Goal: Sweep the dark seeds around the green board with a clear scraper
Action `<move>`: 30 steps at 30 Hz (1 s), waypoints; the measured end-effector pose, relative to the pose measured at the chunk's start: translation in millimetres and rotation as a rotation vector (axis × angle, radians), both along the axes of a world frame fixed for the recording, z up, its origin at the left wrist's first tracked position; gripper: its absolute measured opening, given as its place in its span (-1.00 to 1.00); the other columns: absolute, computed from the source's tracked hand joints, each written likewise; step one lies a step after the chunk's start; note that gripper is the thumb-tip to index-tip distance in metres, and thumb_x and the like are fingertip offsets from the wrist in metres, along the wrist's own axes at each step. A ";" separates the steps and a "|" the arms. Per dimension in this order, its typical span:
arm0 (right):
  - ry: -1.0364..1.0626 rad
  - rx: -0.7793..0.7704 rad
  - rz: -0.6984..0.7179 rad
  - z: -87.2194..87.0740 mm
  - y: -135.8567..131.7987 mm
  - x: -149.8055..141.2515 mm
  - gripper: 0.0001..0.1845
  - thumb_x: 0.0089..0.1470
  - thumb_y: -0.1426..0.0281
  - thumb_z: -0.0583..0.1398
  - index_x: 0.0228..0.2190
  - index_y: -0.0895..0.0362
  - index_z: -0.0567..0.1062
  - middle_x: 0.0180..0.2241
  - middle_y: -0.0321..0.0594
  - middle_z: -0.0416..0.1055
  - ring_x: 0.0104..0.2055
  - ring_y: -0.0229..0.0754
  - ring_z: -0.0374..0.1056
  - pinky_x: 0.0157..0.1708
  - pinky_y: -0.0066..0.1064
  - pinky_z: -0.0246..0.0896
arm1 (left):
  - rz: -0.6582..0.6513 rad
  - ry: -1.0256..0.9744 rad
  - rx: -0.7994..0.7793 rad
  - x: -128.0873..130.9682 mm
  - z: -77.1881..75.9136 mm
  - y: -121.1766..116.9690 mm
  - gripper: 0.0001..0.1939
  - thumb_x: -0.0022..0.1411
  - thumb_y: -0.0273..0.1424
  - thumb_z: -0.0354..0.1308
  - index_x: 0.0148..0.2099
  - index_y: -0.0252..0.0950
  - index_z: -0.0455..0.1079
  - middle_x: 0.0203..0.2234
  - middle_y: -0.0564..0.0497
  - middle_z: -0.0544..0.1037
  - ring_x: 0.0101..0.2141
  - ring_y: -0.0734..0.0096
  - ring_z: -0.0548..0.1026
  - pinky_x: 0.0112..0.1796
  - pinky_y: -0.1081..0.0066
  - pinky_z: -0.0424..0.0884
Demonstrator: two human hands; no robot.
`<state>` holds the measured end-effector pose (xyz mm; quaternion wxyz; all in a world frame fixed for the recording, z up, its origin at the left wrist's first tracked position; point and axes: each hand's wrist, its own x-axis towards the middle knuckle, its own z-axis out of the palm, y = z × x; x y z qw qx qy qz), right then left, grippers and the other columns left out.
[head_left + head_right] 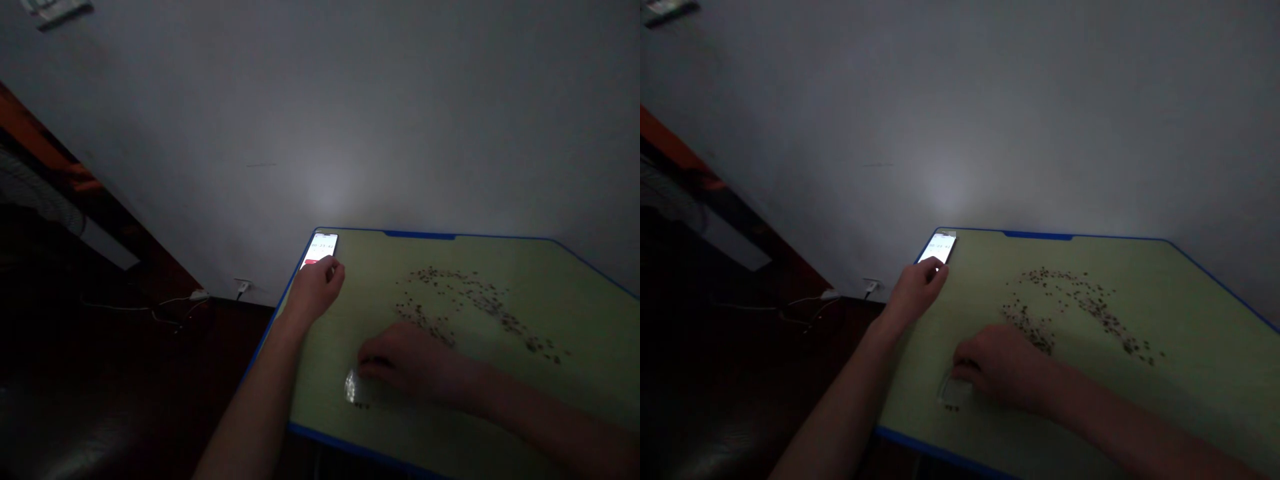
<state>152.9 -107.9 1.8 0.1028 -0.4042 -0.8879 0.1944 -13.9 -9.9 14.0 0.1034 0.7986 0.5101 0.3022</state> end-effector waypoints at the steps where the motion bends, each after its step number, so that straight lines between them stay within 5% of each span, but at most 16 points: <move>1: 0.010 -0.014 0.012 0.2 -1.4 -0.3 -0.79 0.11 0.34 0.11 -0.40 0.06 0.55 -0.46 -0.28 0.53 -0.45 -0.25 0.39 -0.45 -0.46 0.08 | -0.001 0.002 -0.005 0.1 0.1 0.0 -0.71 0.22 -0.27 -0.10 -0.37 -0.30 0.37 -0.64 0.11 0.35 -0.59 0.53 0.25 -0.54 0.49 0.06; 23: 0.027 -0.076 0.014 9.5 -32.9 0.2 -0.80 0.08 0.32 0.14 -0.42 0.07 0.56 -0.47 -0.25 0.55 -0.44 -0.21 0.43 -0.44 -0.46 0.16 | -0.008 -0.074 -0.038 -4.9 -3.6 7.2 -0.69 0.19 -0.20 -0.08 -0.35 -0.30 0.37 -0.63 0.09 0.37 -0.58 0.52 0.29 -0.54 0.51 0.14; 30: 0.037 -0.046 0.050 25.0 -37.9 7.9 -0.77 0.11 0.29 0.11 -0.37 0.05 0.57 -0.44 -0.29 0.56 -0.43 -0.27 0.44 -0.43 -0.51 0.17 | -0.041 -0.285 -0.101 -8.0 31.3 -15.0 -0.76 0.20 -0.23 -0.04 -0.34 -0.26 0.34 -0.64 0.12 0.37 -0.62 0.52 0.32 -0.60 0.52 0.25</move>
